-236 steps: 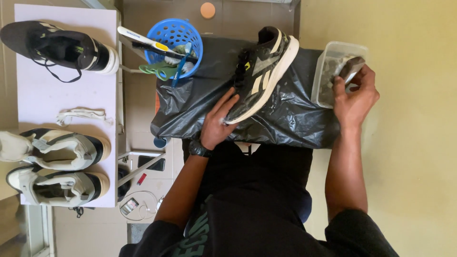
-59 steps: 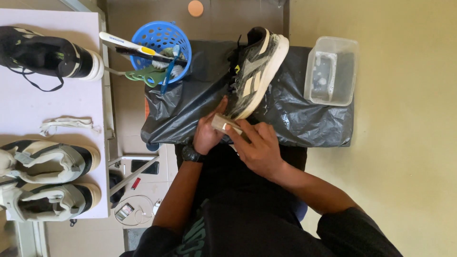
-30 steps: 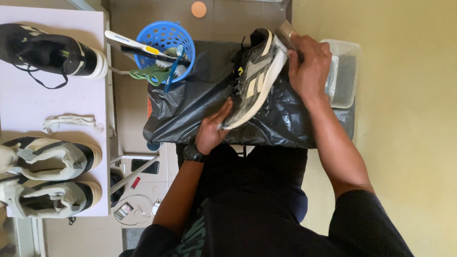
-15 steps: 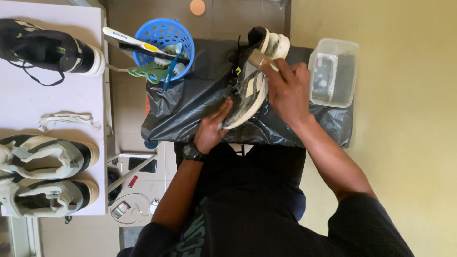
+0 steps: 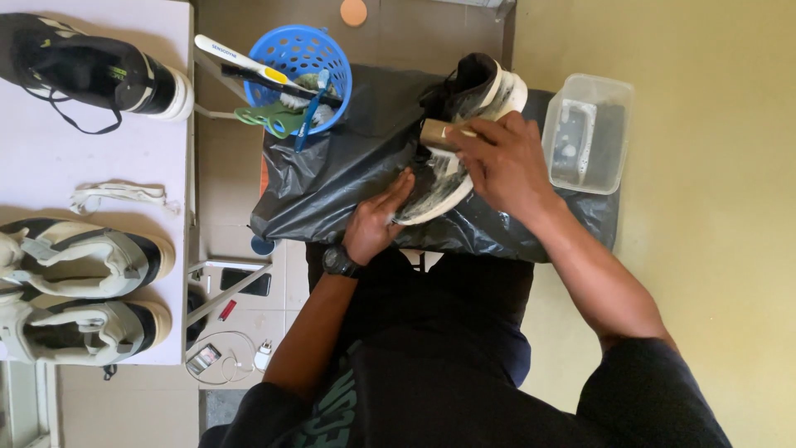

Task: The person scrubs a black and white sneaker with a brush, repeatedly dipping the brush into a container of liquid. The person holds the shoe steady with one hand while scrubbing the upper and side panels with the other.

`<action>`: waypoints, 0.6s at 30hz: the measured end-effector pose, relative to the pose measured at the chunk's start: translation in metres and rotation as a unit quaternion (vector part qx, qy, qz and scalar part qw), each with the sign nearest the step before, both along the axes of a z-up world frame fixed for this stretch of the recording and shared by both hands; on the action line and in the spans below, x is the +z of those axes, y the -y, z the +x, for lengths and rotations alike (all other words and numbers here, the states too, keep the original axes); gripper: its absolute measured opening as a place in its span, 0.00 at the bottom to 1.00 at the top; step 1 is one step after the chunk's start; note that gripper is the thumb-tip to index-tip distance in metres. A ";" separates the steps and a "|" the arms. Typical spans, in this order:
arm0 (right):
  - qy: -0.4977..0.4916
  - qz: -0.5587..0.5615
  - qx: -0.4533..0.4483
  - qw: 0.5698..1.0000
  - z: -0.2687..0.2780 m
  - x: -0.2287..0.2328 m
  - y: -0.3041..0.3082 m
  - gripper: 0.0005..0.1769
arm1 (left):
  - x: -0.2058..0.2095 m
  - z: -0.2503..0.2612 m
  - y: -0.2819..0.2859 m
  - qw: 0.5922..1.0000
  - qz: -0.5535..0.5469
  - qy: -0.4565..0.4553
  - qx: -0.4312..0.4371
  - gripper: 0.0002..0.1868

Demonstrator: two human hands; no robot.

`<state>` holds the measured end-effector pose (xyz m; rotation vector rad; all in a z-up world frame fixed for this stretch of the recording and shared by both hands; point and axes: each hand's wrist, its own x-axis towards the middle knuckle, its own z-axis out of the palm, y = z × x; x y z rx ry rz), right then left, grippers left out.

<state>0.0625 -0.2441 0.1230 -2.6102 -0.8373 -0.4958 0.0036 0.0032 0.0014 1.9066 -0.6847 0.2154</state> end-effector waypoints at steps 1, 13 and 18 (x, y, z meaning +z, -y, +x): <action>-0.001 0.000 0.001 1.000 0.005 -0.005 0.003 0.12 | -0.001 -0.001 0.000 1.000 0.000 -0.001 0.001 0.29; 0.174 -0.083 -0.049 0.980 0.048 -0.014 0.009 0.13 | -0.008 -0.004 -0.003 1.000 -0.008 -0.023 0.003 0.33; 0.176 -0.102 -0.033 0.979 0.018 -0.005 -0.006 0.15 | -0.014 -0.003 0.002 1.000 0.002 -0.026 0.017 0.33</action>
